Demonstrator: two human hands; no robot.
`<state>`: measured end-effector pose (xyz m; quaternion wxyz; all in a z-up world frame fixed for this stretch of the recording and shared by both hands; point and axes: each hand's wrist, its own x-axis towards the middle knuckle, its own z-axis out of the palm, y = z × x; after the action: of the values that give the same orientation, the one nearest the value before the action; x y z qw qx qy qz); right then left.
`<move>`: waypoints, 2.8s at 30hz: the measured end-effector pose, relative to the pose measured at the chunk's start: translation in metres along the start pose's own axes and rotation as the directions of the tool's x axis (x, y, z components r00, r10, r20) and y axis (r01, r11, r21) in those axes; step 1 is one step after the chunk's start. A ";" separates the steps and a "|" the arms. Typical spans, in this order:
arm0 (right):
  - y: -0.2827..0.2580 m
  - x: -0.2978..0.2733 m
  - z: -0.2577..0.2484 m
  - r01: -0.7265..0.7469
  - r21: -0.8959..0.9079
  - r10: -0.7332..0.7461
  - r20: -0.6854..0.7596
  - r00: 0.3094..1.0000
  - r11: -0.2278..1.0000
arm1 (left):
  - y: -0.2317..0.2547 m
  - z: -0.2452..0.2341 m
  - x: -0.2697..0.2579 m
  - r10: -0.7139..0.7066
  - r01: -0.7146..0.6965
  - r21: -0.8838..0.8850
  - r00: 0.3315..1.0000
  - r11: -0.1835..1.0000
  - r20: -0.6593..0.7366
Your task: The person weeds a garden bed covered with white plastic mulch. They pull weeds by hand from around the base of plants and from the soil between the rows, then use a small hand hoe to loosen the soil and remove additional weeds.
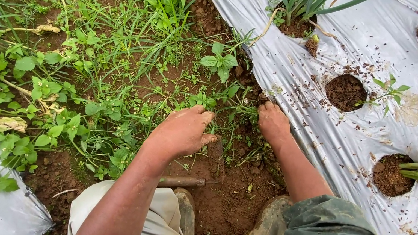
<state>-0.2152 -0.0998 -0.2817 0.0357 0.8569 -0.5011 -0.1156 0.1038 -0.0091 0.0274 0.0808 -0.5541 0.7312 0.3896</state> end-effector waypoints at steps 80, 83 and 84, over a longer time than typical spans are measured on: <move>-0.066 -0.078 0.059 -0.009 0.306 -0.098 0.334 0.938 0.952 | 0.066 0.017 0.041 0.085 -0.096 0.110 0.991 0.989 0.100; -0.028 -0.086 0.023 -0.154 0.498 -0.007 0.306 0.952 0.853 | 0.061 0.023 0.043 0.092 -0.102 0.101 0.992 0.990 0.091; -0.011 -0.088 0.004 -0.231 0.548 0.073 0.294 0.953 0.804 | 0.061 0.025 0.043 0.100 -0.108 0.103 0.992 0.989 0.081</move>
<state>-0.2477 -0.0177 -0.2730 -0.2818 0.7613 -0.5802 -0.0659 0.0266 -0.0201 0.0155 0.1177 -0.4948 0.7755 0.3741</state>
